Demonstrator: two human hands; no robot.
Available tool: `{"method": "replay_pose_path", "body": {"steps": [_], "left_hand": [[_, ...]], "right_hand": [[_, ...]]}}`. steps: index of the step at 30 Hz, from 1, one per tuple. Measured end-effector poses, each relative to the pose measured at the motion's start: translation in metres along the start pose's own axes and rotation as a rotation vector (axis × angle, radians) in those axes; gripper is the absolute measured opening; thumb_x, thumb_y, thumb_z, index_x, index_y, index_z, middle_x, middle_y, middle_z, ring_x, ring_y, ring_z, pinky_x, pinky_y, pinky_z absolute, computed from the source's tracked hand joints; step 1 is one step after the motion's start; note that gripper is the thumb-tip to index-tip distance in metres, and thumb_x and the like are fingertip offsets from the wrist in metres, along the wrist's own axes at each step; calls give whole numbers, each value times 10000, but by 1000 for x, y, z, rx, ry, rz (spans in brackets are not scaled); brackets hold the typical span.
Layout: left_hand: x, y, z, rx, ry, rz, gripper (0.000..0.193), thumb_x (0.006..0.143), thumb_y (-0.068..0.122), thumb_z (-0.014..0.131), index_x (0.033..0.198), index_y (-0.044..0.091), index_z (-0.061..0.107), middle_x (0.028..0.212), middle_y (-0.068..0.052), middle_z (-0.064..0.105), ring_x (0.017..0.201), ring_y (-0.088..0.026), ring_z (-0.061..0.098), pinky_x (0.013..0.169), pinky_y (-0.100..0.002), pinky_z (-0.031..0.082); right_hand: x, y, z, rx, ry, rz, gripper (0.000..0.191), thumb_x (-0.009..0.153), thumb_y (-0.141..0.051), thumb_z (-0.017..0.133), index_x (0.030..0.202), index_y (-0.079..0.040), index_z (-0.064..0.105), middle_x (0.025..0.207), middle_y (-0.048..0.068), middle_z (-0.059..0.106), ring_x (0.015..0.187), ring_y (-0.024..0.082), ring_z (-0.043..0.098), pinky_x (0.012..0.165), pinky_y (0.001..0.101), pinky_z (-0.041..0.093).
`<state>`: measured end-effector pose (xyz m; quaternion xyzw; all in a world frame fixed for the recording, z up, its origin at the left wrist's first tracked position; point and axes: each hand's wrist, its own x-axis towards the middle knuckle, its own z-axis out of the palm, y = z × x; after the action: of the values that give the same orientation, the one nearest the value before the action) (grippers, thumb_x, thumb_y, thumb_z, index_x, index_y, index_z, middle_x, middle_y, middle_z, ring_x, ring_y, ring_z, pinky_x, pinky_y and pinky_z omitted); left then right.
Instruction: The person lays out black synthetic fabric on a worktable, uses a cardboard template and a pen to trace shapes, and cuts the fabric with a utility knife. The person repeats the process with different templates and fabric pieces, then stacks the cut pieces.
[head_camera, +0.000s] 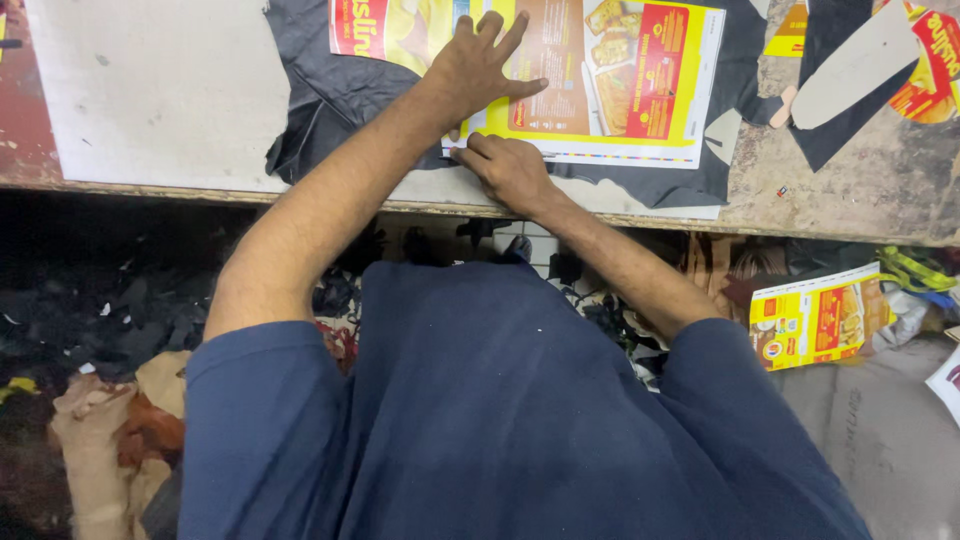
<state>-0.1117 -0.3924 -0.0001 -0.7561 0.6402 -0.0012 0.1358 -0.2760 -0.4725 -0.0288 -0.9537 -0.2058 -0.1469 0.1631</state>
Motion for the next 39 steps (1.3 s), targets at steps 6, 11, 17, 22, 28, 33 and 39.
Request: {"method": "replay_pose_path", "body": {"steps": [6,11,17,22,28,33,39], "left_hand": [[14,7,14,112,13,-58,817,886,362,668,1534,651,265,1667,-243,158,1292,-418,434,850,-545,467],[19,13,15,158,-30,-44,805,953,325,590,1578,644,196,1687,-256,134,1312,-438,439,846,-567,473],[13,20,11,211,-2,-75,870,926,350,604,1618,646,169,1727,-200,153,1396,-395,415,980,-626,434],[9,26,3,110,28,-82,1081,714,253,658,1597,615,149,1708,-179,182,1495,-375,377,1072,-623,396],[9,27,-5,268,-26,-51,938,955,267,599,1681,632,130,1763,-176,206,1486,-357,401,1064,-601,401],[7,31,-26,345,-41,-76,1001,881,306,659,1652,635,112,1730,-169,228,1461,-355,418,985,-521,484],[-2,28,-47,151,-4,-73,1122,697,304,833,1599,609,239,1705,-168,275,1366,-368,491,918,-469,542]], "right_hand": [[4,3,6,-29,-88,-7,320,853,-67,615,1164,-80,692,1130,88,670,830,259,675,661,401,536],[1,14,2,36,-83,-8,247,870,-90,614,1111,-90,668,1094,89,646,858,264,674,670,420,541],[-58,59,-38,27,-178,19,287,850,-66,635,1134,-106,650,1044,70,629,871,269,669,684,428,532],[-133,110,-90,12,-202,69,304,861,-22,661,1155,-97,668,994,72,628,836,272,658,667,423,514],[-231,172,-169,-50,-198,146,400,784,13,685,1164,-109,721,919,81,610,782,292,647,648,427,519],[-271,187,-195,-73,-168,226,431,726,44,658,1130,-98,707,963,80,619,835,288,669,685,415,547],[-246,156,-209,-215,-235,285,333,795,41,658,1093,-105,694,968,88,636,853,320,683,689,454,540]]}}
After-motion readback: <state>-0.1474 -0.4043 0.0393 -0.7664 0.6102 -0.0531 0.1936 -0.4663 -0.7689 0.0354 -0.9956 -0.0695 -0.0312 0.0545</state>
